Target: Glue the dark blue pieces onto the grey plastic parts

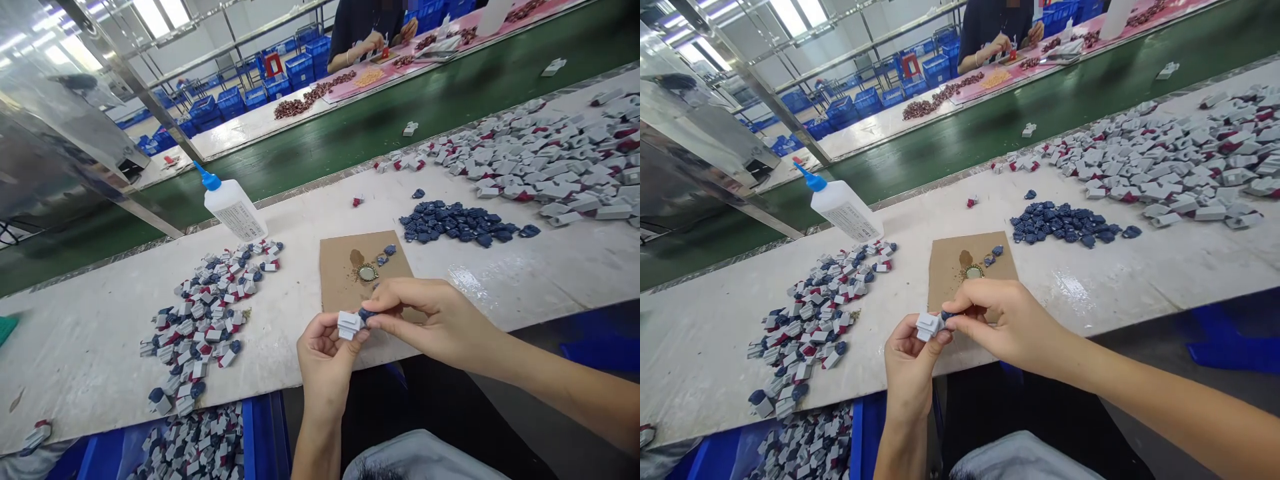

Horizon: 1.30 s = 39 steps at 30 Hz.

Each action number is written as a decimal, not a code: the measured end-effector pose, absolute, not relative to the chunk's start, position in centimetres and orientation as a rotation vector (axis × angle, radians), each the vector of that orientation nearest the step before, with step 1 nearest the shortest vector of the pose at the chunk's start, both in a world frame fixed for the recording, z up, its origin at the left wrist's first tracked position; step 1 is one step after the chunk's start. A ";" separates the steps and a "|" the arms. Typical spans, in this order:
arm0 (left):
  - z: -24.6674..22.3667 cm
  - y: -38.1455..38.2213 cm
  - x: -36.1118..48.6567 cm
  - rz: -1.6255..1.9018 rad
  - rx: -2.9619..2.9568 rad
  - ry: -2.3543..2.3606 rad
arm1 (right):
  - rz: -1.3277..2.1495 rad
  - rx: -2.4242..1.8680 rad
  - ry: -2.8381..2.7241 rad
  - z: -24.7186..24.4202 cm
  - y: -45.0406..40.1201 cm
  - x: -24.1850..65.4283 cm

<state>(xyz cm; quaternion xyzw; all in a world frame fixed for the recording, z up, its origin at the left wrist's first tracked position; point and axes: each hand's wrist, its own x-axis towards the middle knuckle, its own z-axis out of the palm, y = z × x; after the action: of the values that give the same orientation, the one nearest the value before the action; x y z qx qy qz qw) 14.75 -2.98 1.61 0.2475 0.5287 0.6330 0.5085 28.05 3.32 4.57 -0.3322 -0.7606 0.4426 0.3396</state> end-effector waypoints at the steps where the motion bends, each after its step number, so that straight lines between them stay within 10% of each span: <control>1: 1.4 -3.0 14.7 1.512 0.627 1.265 | 1.154 -0.854 -1.981 4.4 3.2 28.1; 27: -0.7 -2.8 14.8 1.221 1.097 1.443 | 1.154 -0.750 -1.476 1.7 4.4 24.7; 39: -1.5 -0.8 4.1 0.776 2.201 2.712 | -0.174 -1.497 -2.361 -2.7 13.1 37.9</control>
<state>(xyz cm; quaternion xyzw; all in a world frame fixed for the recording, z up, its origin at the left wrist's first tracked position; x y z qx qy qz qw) 4.12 -0.83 -1.55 0.6006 0.7400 0.2119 -0.2163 37.87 13.13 -2.71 -0.5266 -0.8308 -0.0611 0.1696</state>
